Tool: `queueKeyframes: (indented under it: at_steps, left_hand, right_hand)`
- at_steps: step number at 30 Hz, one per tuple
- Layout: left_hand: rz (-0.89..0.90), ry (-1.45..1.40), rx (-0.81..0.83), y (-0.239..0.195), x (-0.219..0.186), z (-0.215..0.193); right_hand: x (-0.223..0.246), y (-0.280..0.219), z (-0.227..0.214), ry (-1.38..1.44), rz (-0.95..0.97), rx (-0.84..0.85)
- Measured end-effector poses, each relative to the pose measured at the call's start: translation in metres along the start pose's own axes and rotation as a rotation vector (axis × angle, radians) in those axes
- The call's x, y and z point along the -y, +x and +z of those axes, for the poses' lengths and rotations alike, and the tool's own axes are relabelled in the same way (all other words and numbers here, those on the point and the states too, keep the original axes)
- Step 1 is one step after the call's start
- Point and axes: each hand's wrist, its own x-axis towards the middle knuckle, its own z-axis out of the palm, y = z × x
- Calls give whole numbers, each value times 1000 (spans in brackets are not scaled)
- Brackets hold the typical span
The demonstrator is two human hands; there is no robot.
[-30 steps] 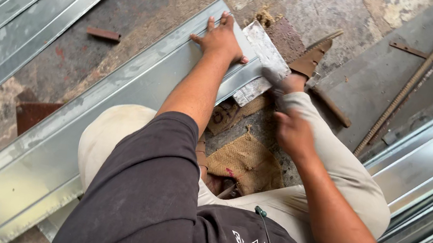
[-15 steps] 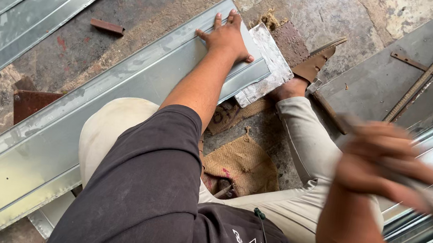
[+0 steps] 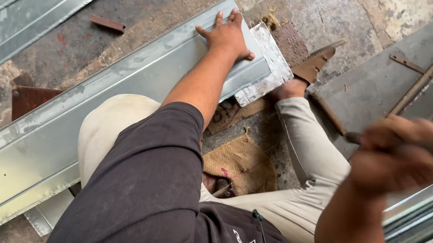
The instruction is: The person uses a hammer to fold and join metal sheets by hand while sitting on the floor.
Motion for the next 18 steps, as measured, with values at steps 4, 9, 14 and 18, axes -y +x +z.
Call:
queueKeyframes:
  at_steps: [4,9,14,18]
  left_hand:
    - [-1,3,11,-1,-1,-2]
    - [9,-5,17,-5,0,-5]
    - [10,-8,17,-3,2,-4]
    - [9,-6,8,-3,1,-5]
  right_hand:
    - [-9,-46,24,337,-76,-61]
    - [-63,-136,74,-769,634,677]
    - [-53,-95,59,-656,825,321]
    - [-20,-50,52,-28,500,-14]
